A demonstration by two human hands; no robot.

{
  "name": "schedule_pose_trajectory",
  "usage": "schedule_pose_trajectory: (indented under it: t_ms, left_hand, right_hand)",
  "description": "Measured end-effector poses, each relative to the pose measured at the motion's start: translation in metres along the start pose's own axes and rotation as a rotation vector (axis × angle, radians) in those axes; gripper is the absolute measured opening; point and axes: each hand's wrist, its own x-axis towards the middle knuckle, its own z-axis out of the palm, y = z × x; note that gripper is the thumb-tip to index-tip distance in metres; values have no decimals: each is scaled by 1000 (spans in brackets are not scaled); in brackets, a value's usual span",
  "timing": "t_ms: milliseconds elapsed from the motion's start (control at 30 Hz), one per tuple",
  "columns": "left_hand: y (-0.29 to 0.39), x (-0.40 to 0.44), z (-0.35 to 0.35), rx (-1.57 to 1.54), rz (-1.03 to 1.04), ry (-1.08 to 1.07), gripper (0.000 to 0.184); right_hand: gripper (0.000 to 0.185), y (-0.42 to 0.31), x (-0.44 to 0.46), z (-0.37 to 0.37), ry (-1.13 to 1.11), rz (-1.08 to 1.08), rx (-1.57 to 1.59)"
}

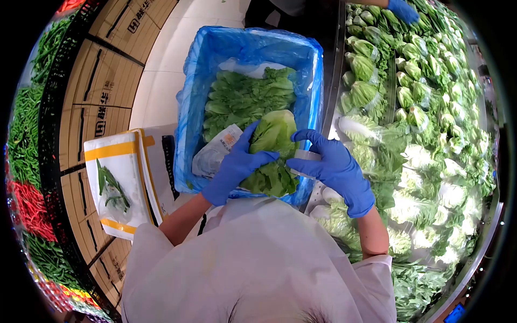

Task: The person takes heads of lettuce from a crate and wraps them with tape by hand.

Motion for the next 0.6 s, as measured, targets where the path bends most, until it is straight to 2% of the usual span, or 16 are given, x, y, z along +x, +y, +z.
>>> schedule_pose_trajectory:
  t_ms: [167,233,267,333,467,533,600]
  left_hand:
    - [7,4,-6,-175,-62,-1,79]
    - [17,1,-8,-327,-143,-75,75]
    - [21,-2,-10,-324,-146,-79,75]
    - [28,-4,-15,-546,-249,-148,69]
    - [16,2,-32,-542,-206,-300,68]
    - [17,2,-32,-526,-212,-346,68]
    - [27,-4,-24,-555,-254,-367,69]
  right_hand:
    - [39,10,-1,-15,-27,18,-122]
    - [47,12,-4,-22,-5,-170,-113]
    - [47,12,-7,-22,-2,-167,-111]
    - [45,14,-13,-23,-217,-66,505]
    - [44,20,-16,-35,-301,9,541]
    - [48,25,-16,-41,-279,-22,54]
    - [51,32,-15,-38,-294,-85,-51]
